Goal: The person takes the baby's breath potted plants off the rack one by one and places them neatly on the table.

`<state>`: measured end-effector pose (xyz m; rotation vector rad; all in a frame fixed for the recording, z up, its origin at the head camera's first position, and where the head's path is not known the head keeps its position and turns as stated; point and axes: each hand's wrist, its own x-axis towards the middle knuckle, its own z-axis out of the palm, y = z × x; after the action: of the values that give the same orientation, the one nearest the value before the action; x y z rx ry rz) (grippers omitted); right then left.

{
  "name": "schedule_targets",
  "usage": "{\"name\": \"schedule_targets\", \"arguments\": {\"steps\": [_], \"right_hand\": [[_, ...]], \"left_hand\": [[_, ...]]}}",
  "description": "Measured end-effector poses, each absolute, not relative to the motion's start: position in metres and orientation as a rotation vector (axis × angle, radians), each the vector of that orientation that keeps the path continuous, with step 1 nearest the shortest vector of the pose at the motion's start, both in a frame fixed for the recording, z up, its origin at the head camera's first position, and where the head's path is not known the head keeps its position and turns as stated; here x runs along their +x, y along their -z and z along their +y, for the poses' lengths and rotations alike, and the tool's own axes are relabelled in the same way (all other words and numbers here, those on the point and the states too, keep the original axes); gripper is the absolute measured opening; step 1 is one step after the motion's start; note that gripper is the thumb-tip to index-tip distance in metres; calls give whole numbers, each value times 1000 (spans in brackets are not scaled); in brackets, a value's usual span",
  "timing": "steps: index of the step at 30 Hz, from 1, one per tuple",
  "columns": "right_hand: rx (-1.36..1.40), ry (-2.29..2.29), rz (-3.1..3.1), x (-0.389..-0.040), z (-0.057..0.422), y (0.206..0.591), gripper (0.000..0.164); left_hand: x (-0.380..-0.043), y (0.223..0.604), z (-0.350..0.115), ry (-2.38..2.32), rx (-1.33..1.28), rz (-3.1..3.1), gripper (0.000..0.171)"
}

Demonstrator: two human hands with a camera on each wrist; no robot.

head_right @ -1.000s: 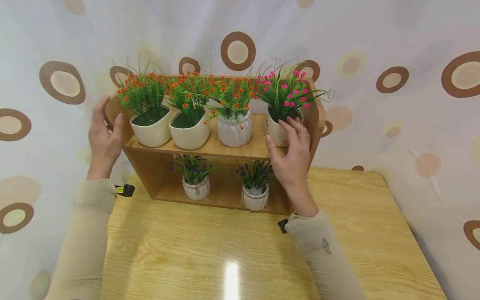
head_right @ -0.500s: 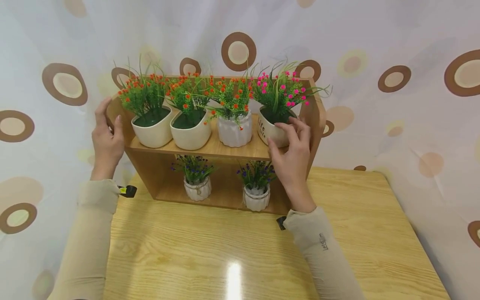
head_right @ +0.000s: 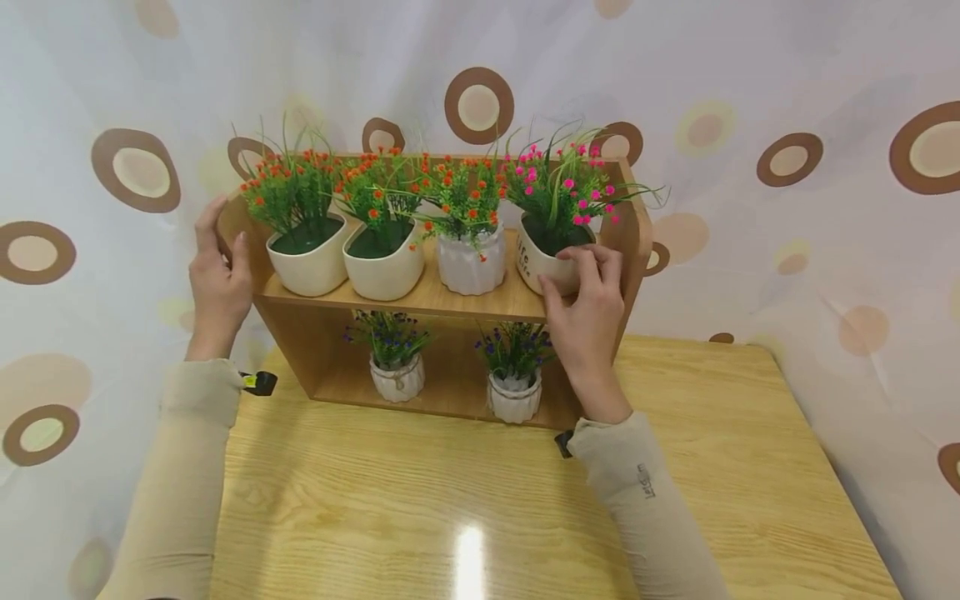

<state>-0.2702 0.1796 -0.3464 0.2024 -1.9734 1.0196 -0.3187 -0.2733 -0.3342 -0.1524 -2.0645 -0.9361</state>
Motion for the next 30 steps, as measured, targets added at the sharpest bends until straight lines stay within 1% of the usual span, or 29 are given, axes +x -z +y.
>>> {"name": "schedule_targets", "arguments": {"steps": [12, 20, 30], "right_hand": [[236, -984, -1966, -254, 180, 343, 33], [276, -989, -1969, -233, 185, 336, 34], [313, -1035, -2036, -202, 202, 334, 37]], "left_hand": [[-320, 335, -271, 945, -171, -2043, 46], [-319, 335, -272, 966, -178, -2044, 46], [-320, 334, -273, 973, -176, -2041, 45]]}}
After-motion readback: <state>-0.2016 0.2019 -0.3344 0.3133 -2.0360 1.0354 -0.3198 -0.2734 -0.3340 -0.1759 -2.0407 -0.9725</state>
